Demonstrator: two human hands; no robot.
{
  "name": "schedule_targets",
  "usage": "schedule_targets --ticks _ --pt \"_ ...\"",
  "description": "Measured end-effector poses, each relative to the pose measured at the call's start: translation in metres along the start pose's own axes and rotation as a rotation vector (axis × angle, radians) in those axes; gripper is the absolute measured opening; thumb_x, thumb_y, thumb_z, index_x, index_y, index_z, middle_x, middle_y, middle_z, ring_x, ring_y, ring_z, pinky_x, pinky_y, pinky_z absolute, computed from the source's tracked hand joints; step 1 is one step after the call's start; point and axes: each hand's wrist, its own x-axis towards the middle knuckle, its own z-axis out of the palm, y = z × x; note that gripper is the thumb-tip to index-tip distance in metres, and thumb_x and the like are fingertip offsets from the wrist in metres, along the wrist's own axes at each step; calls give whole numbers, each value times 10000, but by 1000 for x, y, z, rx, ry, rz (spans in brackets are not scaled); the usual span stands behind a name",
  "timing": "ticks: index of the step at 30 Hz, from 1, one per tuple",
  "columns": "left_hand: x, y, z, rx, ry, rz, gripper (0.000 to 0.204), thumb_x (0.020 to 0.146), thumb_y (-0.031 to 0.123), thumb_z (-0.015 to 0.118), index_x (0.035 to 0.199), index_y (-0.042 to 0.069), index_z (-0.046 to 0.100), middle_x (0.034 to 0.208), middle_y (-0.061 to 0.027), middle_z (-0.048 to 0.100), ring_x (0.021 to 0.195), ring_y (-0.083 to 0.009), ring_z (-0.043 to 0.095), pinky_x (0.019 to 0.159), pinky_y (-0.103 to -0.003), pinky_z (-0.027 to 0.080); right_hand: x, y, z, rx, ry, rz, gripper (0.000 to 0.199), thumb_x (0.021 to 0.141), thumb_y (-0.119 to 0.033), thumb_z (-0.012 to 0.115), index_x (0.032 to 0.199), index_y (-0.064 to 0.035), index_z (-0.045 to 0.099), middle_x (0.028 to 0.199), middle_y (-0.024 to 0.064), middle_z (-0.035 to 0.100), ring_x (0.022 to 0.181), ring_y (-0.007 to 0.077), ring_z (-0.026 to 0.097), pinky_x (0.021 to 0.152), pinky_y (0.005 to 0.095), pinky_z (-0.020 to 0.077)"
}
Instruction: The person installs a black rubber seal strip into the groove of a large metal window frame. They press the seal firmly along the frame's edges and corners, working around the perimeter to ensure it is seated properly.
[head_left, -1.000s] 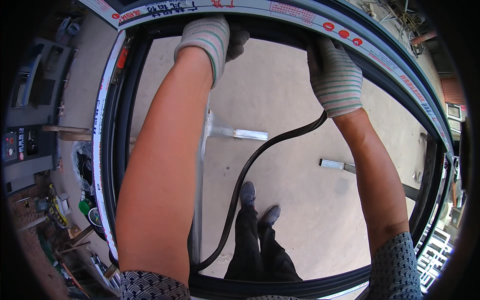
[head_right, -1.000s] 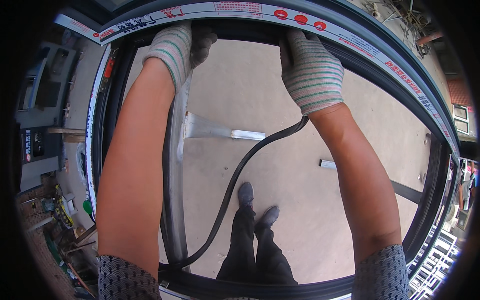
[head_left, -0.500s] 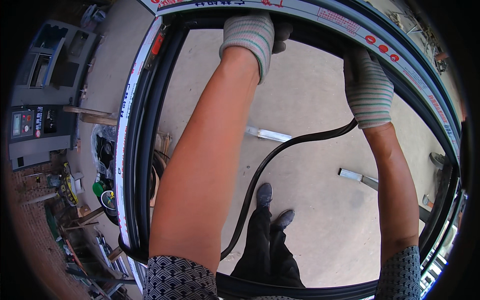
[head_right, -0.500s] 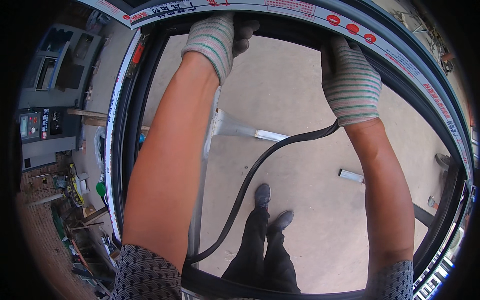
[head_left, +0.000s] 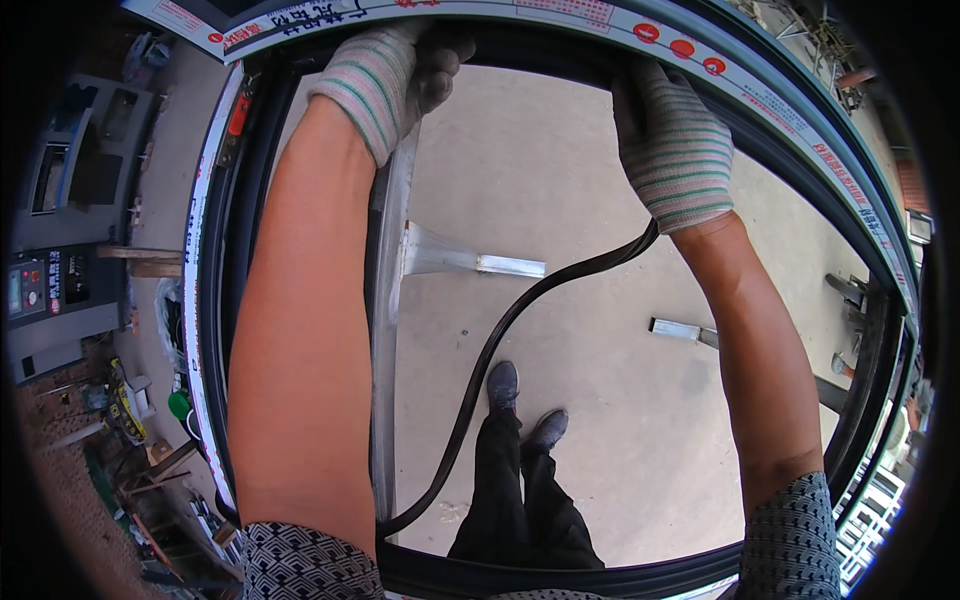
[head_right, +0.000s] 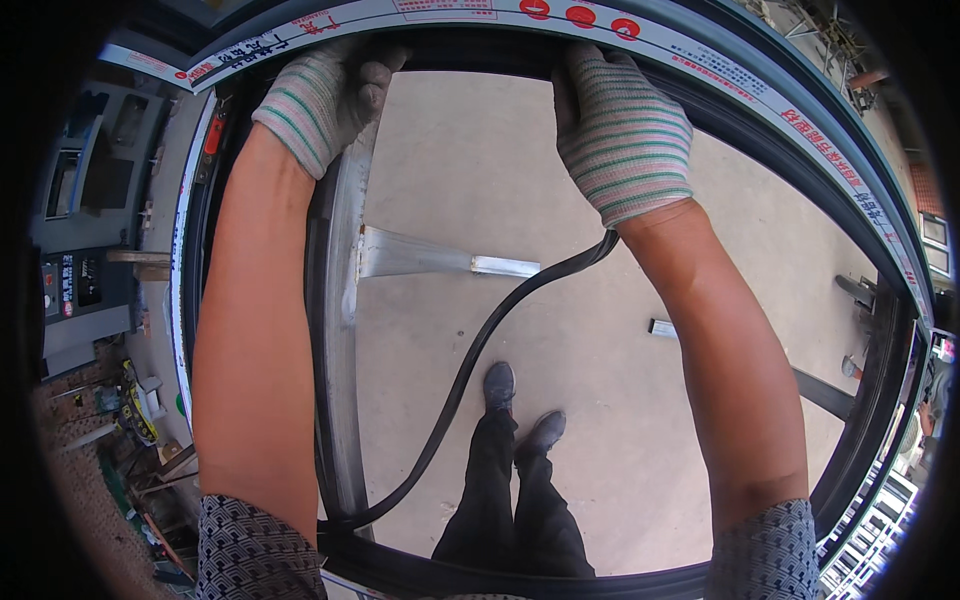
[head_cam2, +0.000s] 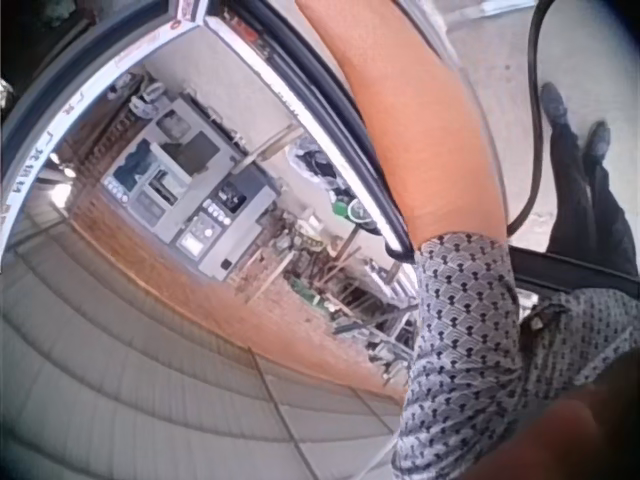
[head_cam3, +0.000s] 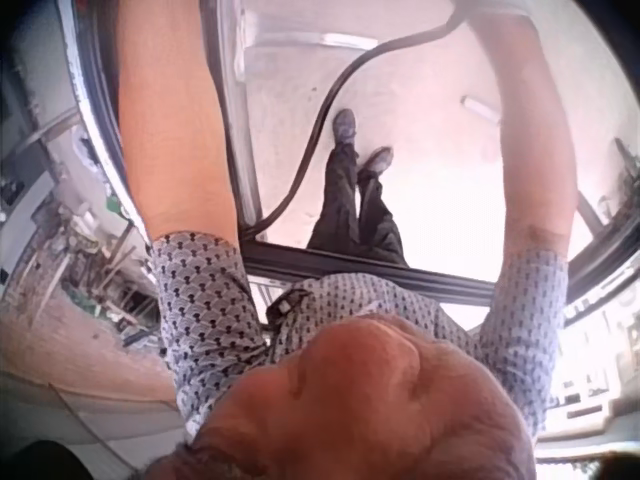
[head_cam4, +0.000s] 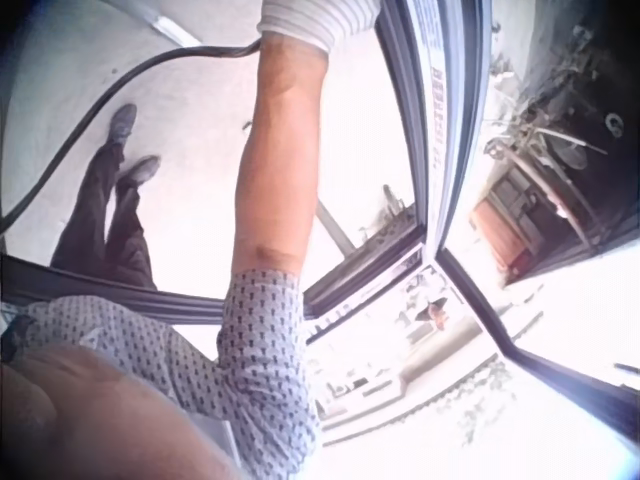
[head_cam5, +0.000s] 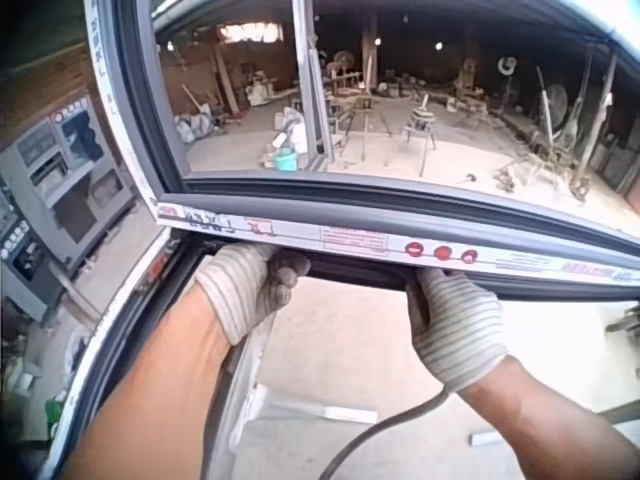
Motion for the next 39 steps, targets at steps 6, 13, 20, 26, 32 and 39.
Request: schedule_targets --ticks 6,13,20,26,32,39 --pt "-11 1 27 -73 200 -20 319 1057 266 557 1010 -38 644 774 -130 714 489 -65 582 414 -145 535 -4 10 2 3 -22 21 177 974 -193 653 1092 -67 692 909 186 730 784 367 707 689 406 591" --pt "-11 2 30 20 234 85 259 1008 291 646 926 45 647 697 -66 673 488 -59 525 386 -153 444 -2 9 3 -2 -34 42 143 984 -197 621 1071 -92 665 915 172 707 806 354 705 682 442 590" --pt "-24 0 56 167 110 -5 299 1011 354 646 925 70 681 778 -64 725 551 -74 595 455 -197 499 -3 15 1 27 0 33 163 985 -198 615 1085 -85 677 901 169 718 810 350 708 700 445 591" --pt "-32 -1 70 161 62 -19 273 1027 317 614 968 57 674 803 -86 736 544 -66 605 450 -181 504 -6 8 2 42 -43 41 149 982 -190 616 1064 -85 685 901 165 719 802 353 705 696 441 589" --pt "-25 -8 73 2 84 -17 265 1037 295 592 975 44 651 833 -109 739 527 -52 610 421 -149 514 -5 7 3 22 -42 35 183 983 -187 648 1130 -83 680 890 184 728 775 355 708 680 400 593" --pt "-21 -6 72 75 75 -43 247 1037 256 577 966 35 660 847 -97 742 556 -75 606 447 -162 487 -19 11 -8 85 -59 49 190 984 -220 645 1078 -56 635 993 183 717 796 353 714 661 417 593"
